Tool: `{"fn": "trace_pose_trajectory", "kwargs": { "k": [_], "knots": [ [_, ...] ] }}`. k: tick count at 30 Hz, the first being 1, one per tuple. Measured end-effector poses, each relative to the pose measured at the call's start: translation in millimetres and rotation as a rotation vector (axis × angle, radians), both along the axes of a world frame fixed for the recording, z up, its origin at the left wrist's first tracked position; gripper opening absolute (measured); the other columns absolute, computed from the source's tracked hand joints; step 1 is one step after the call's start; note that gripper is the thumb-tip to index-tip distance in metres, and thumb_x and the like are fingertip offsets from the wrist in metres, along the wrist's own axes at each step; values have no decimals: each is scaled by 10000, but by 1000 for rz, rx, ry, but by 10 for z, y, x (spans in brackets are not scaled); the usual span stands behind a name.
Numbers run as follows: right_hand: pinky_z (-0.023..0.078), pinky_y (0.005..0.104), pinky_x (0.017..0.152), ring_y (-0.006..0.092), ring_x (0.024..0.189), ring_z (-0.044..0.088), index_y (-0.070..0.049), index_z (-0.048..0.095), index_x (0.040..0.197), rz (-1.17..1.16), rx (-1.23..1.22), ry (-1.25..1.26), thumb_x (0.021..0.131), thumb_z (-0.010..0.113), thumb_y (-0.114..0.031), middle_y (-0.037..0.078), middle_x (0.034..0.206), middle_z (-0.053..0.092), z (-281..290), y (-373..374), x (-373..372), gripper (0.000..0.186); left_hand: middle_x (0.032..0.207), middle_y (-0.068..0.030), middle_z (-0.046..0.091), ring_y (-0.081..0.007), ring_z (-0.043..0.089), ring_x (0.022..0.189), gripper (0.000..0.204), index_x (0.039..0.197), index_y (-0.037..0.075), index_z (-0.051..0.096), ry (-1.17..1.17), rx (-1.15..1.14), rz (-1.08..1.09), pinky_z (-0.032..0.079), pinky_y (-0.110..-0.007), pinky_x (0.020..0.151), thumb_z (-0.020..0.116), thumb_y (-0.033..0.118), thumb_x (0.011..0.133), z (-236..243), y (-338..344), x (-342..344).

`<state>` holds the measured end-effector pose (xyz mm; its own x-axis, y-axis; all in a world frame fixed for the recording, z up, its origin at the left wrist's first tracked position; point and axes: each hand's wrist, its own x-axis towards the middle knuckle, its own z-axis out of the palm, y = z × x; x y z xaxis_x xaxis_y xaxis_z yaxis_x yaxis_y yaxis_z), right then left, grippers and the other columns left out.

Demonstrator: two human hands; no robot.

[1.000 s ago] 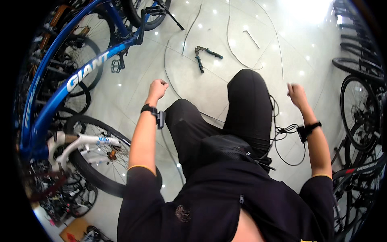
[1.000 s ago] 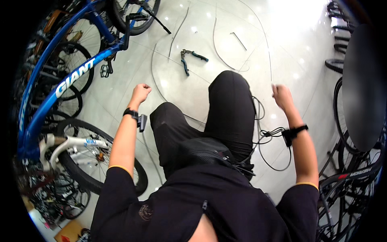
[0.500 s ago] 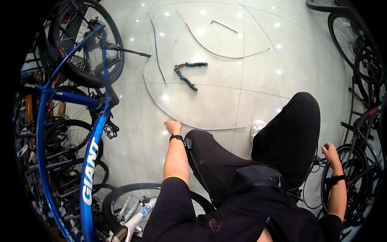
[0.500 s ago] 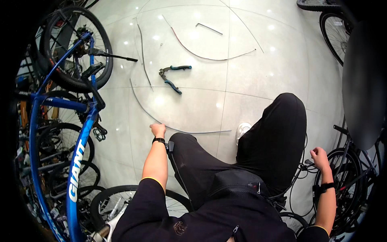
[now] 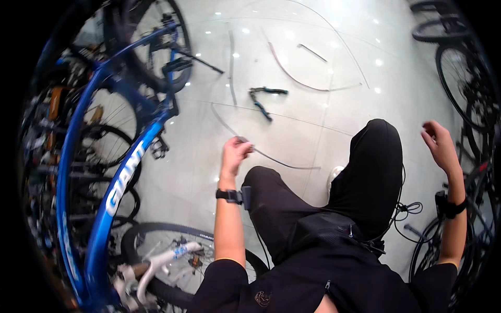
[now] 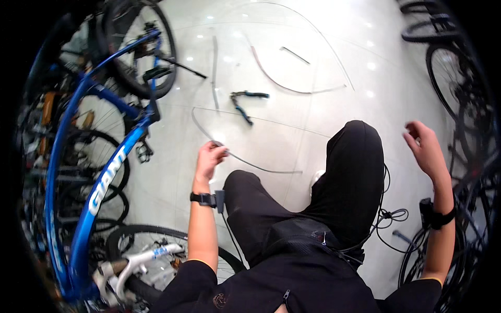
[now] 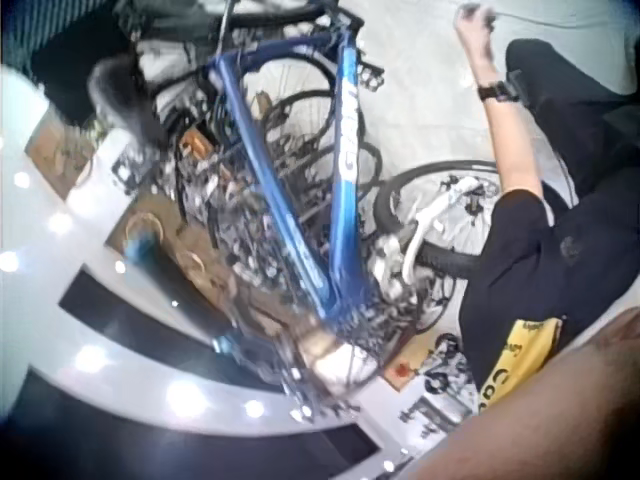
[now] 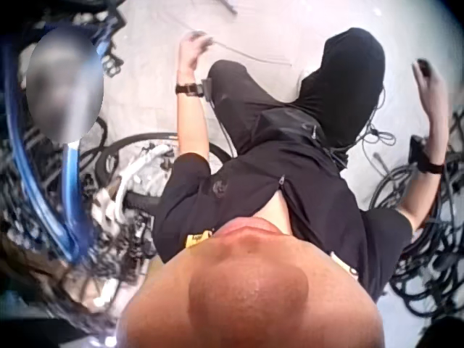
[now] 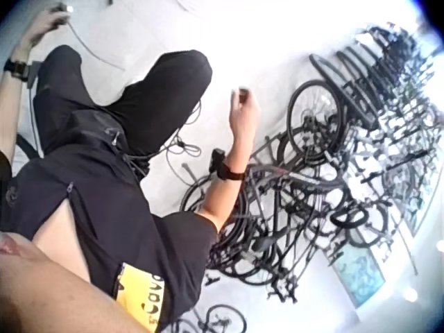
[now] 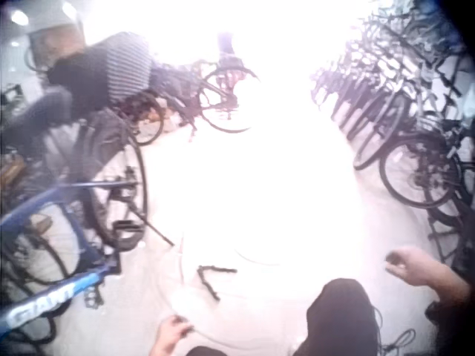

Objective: The person works on a blue Giant bicycle, manipulating a brake or gear cable near the handlebars. They retrieve a cable housing and a ferrule from a drawer, then return to the bike to thread the cable through the housing and install it into the brake lever mechanism.

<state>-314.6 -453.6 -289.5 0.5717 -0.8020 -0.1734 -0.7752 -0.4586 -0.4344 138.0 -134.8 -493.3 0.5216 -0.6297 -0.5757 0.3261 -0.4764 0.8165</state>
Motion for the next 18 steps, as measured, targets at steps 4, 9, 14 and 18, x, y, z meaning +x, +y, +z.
{"fn": "trace_pose_trajectory", "kwargs": {
  "k": [4, 9, 14, 18],
  "knots": [
    [510, 351, 793, 245, 885, 639, 3, 594, 1203, 407, 268, -200, 891, 650, -193, 160, 1016, 671, 390, 361, 1540, 373, 828, -27, 668, -110, 646, 737, 137, 1000, 50, 614, -119, -205, -45, 505, -246, 661, 668, 66, 875, 794, 139, -695],
    [527, 333, 726, 230, 836, 648, 54, 393, 1372, 675, 544, -582, 941, 602, -347, 240, 1169, 608, 642, 989, 2867, 624, 768, -44, 643, -86, 597, 700, 124, 958, -22, 605, -569, -96, -172, 490, -245, 657, 646, 68, 883, 1736, 288, -1493],
    [435, 213, 503, 64, 564, 549, 20, 564, 1112, 851, 1041, -955, 983, 529, -192, 68, 807, 659, 1257, 1219, 3100, 251, 735, -55, 639, -91, 578, 699, 113, 940, -26, 610, -743, -81, -80, 486, -254, 668, 637, 65, 880, 1838, 541, -1818],
    [408, 198, 494, 43, 522, 519, -12, 585, 970, 858, 1018, -997, 978, 525, -124, 24, 721, 640, 1391, 1449, 2835, 127, 943, -106, 671, -174, 649, 788, 364, 1158, -3, 583, -879, 2, -93, 513, -304, 740, 701, 173, 862, 1885, 714, -1694]
  ]
}}
